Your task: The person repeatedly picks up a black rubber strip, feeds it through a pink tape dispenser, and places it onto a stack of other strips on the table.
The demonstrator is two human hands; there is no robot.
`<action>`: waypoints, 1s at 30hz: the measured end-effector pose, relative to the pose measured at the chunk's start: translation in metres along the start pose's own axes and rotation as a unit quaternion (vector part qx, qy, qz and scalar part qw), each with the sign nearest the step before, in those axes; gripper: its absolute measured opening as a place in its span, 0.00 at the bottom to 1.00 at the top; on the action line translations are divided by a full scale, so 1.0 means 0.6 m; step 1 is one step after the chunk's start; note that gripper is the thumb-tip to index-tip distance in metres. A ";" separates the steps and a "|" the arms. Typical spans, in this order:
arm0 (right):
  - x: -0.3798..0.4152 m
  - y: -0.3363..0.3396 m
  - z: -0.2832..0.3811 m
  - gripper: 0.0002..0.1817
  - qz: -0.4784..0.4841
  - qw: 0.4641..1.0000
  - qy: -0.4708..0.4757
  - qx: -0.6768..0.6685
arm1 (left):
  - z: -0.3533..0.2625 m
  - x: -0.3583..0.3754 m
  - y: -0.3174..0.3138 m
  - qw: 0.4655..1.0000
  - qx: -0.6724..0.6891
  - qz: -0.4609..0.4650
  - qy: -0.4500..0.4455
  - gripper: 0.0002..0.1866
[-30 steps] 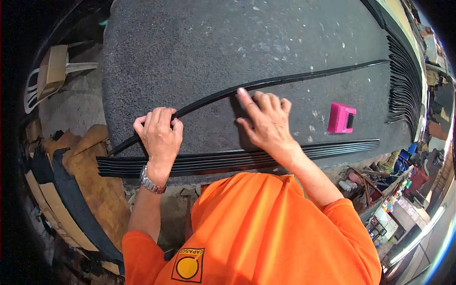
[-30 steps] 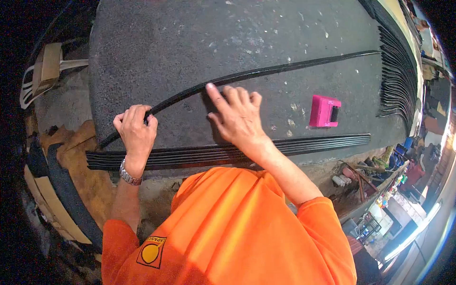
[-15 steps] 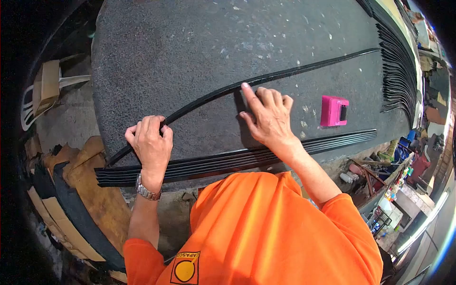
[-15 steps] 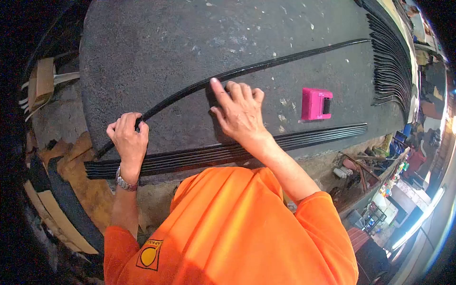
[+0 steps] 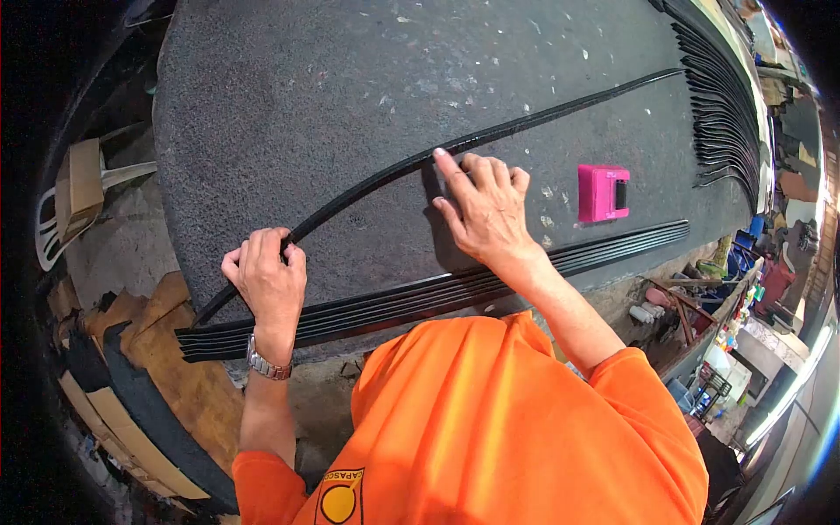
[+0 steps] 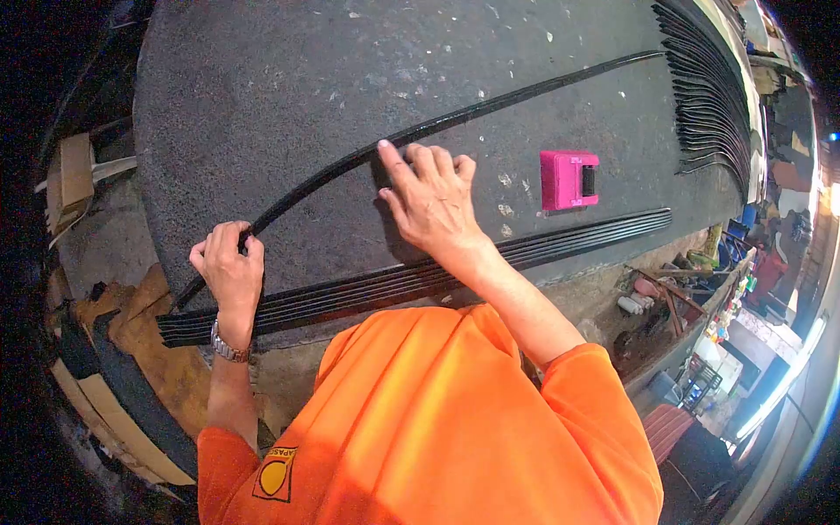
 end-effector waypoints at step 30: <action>0.101 0.026 -0.124 0.28 -0.076 0.991 -0.081 0.075 | 0.001 0.002 -0.002 0.999 -0.012 -0.044 -0.021 0.07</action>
Point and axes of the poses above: each hand's wrist, its own x-axis away from the middle knuckle, its own y-axis out of the back of the hand, z = x × y, the point moved 4 cm from there along -x, towards the middle knuckle, and after that the axes turned 15 degrees about -x, right-handed, at the moved point
